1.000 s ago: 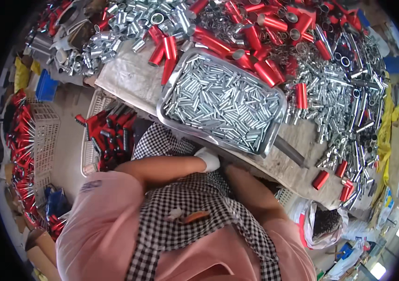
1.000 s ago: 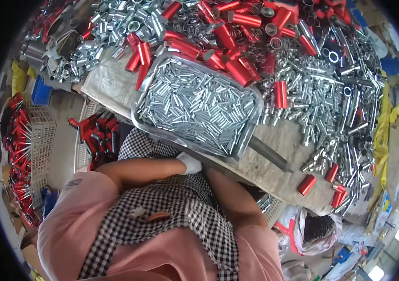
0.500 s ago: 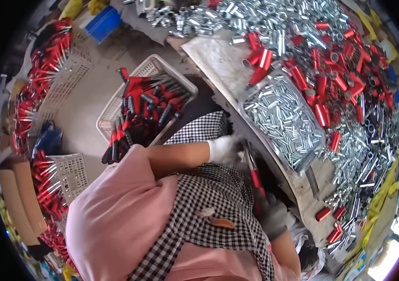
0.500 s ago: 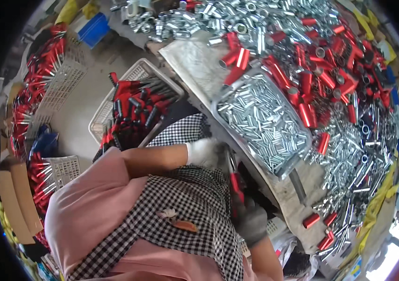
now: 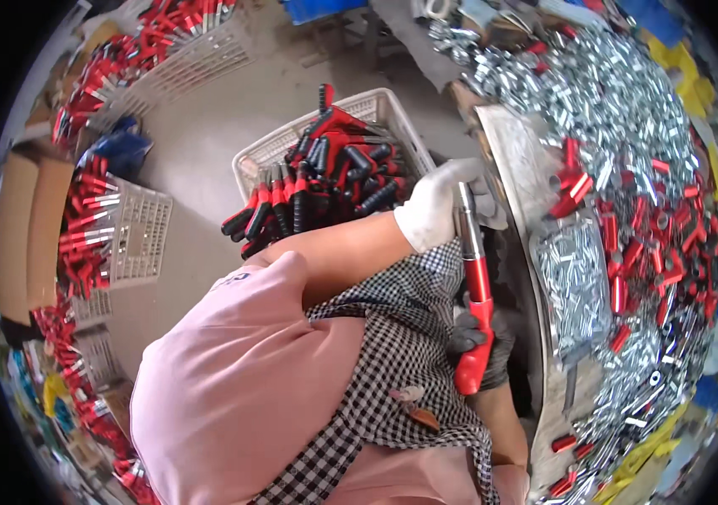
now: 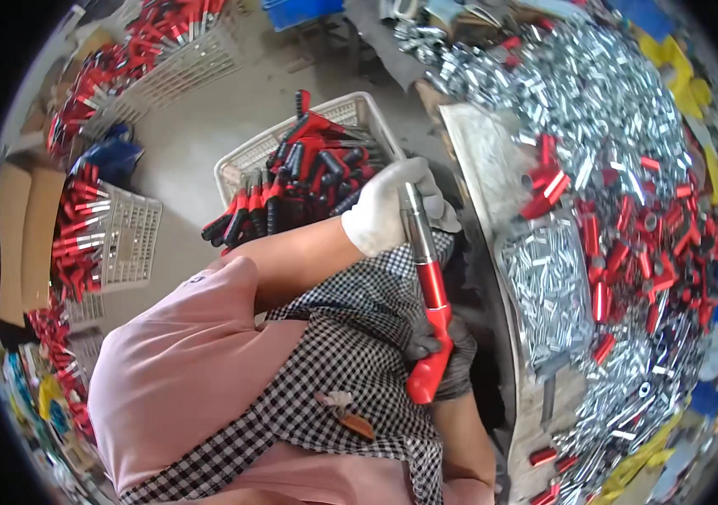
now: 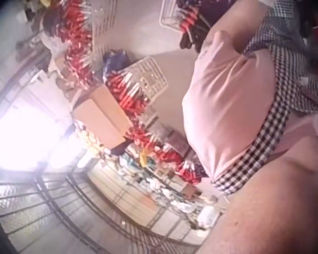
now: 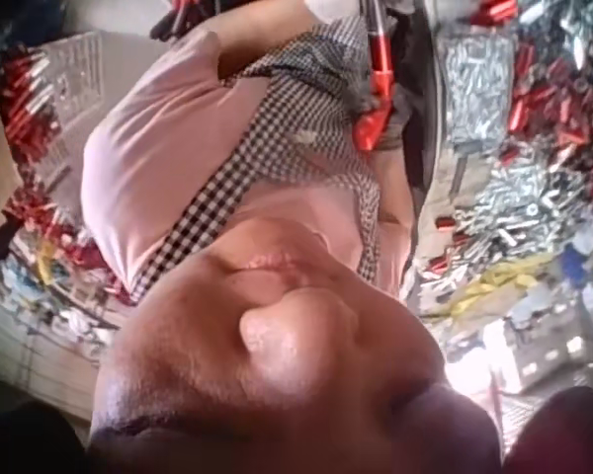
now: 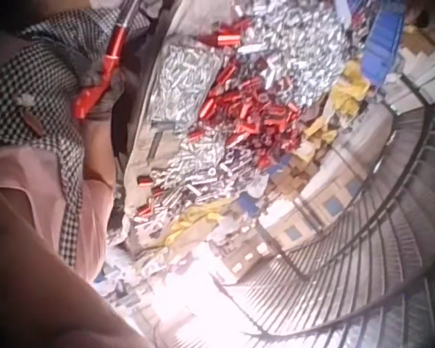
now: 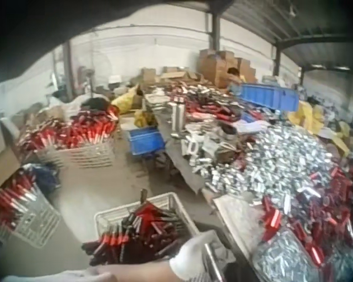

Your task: Manually assembling metal rods and red sleeves into a mechanical base component.

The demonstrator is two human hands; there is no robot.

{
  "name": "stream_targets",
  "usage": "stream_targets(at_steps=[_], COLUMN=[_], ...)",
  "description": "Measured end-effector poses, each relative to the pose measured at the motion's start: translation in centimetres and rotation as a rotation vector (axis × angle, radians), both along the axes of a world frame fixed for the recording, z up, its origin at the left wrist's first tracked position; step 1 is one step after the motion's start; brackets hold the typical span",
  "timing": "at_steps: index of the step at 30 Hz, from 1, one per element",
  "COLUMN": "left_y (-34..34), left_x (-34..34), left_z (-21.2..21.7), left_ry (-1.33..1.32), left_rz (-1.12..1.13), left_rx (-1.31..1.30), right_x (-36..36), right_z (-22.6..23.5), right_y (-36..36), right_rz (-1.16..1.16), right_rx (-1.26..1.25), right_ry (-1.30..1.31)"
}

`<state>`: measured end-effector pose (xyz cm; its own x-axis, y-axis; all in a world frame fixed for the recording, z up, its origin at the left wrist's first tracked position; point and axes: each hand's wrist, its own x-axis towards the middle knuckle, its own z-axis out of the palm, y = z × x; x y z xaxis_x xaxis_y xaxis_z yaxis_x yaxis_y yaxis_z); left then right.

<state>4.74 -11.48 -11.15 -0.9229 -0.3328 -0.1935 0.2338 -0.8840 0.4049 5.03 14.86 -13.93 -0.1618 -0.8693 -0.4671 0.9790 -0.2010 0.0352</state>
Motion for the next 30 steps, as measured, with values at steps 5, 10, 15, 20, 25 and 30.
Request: stream_targets(at_steps=[5,10,15,20,25,30], left_y=[-5.2,-11.2,-19.9,-21.4,-23.5,-27.2], left_x=[4.2,8.8,15.3,15.4,10.5,0.0], left_z=[-0.3,-6.5,-8.8,-7.4,-6.9,-9.7], left_ry=[-0.056,-0.700,-0.855,-0.977,-1.032,-0.967], left_rz=[0.191,0.260,0.078,-0.260,-0.587,-1.096], left_rx=[0.176,0.022,-0.176,-0.478,-1.364,-1.987], right_x=[0.1,0.0,-2.3,-2.9,-1.7,-1.6], right_z=[1.6,2.6,0.2,-1.9,-3.1,-1.9], right_y=[-6.6,-8.3,-4.3,-0.7,0.1,-0.1], right_rz=[0.137,0.283,0.269,0.023,0.092,-0.013], right_rx=[0.131,0.156,0.379,0.490,0.591,0.493], right_ry=[0.369,1.005,0.860,0.689,1.080,0.767])
